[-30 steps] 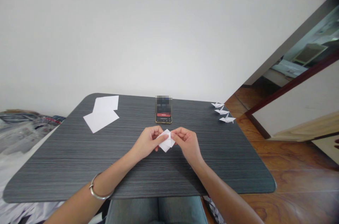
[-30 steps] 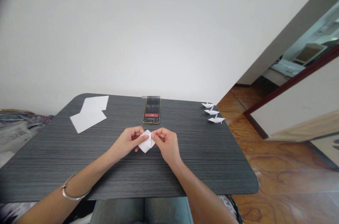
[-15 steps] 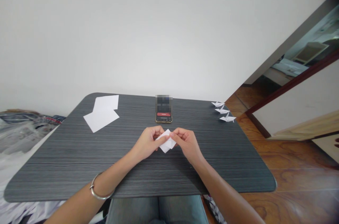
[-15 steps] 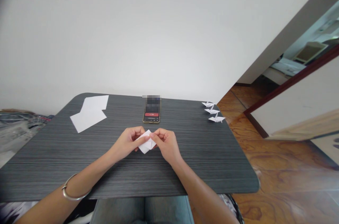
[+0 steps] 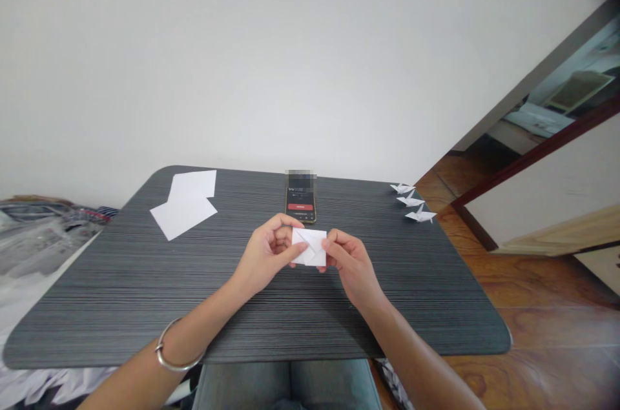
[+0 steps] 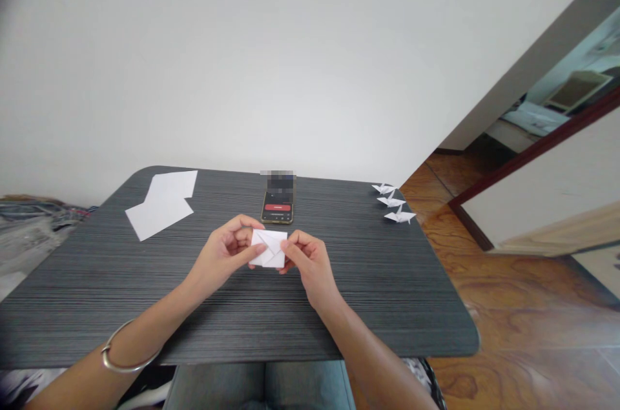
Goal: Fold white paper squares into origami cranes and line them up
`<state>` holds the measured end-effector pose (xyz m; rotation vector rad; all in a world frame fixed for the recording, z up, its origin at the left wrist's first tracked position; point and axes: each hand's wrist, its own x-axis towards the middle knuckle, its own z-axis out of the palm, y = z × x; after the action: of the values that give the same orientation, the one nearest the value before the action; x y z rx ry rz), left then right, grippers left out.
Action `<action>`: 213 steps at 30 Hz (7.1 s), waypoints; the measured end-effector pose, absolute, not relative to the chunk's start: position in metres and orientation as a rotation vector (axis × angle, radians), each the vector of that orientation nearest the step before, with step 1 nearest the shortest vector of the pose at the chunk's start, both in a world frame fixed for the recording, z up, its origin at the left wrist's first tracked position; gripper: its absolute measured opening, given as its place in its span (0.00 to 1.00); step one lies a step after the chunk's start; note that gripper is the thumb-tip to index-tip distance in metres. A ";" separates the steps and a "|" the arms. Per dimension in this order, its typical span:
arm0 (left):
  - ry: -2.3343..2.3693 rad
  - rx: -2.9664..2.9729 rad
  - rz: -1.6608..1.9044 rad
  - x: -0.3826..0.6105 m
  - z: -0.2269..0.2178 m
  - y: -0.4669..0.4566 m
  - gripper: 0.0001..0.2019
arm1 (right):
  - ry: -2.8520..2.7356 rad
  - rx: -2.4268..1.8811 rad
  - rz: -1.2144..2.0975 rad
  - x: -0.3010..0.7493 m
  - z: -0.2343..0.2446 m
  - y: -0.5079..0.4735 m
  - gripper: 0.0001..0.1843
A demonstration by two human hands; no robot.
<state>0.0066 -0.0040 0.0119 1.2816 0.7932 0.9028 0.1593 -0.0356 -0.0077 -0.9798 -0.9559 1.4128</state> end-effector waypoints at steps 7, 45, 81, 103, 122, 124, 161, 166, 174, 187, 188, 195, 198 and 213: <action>0.798 1.343 1.010 0.005 0.016 -0.010 0.14 | -0.960 -0.948 1.570 0.159 -0.003 -0.039 0.15; 0.752 1.434 0.852 0.005 0.011 -0.009 0.14 | -0.880 -0.964 1.755 0.167 -0.007 -0.035 0.11; 0.959 1.814 0.589 0.004 0.009 -0.003 0.18 | -1.030 -1.101 1.639 0.161 -0.012 -0.035 0.09; 0.936 1.965 0.574 0.001 0.016 0.001 0.15 | -1.064 -1.074 1.704 0.163 -0.010 -0.035 0.10; 0.949 1.919 0.611 0.003 0.009 0.002 0.15 | -1.054 -1.145 1.669 0.160 -0.011 -0.034 0.12; 0.952 1.854 0.627 0.004 0.007 0.002 0.15 | -1.074 -1.163 1.646 0.159 -0.010 -0.034 0.12; 0.951 1.876 0.678 -0.001 0.002 0.010 0.13 | -1.222 -1.129 1.591 0.167 -0.019 -0.033 0.12; 0.952 1.763 0.733 -0.001 0.000 0.010 0.12 | -1.194 -1.084 1.566 0.165 -0.019 -0.033 0.08; 1.029 1.829 0.807 0.001 -0.001 0.008 0.13 | -1.104 -1.111 1.536 0.161 -0.016 -0.034 0.10; 1.086 1.963 0.783 0.001 -0.001 0.007 0.14 | -1.141 -1.104 1.483 0.158 -0.017 -0.034 0.13; 1.090 1.963 0.786 0.001 -0.001 0.008 0.14 | -1.142 -1.103 1.481 0.157 -0.017 -0.034 0.13; 1.017 1.819 0.755 0.001 -0.003 0.008 0.14 | -1.090 -1.095 1.469 0.155 -0.018 -0.032 0.15; 0.905 1.629 0.717 0.003 -0.004 0.007 0.13 | -1.041 -1.087 1.406 0.155 -0.020 -0.031 0.14; 0.866 1.649 0.587 0.001 -0.006 0.006 0.14 | -0.959 -1.026 1.590 0.160 -0.019 -0.030 0.14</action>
<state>0.0013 0.0060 -0.0059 1.6486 0.8656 0.5868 0.1601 -0.0299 -0.0191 -1.0256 -0.9587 1.5897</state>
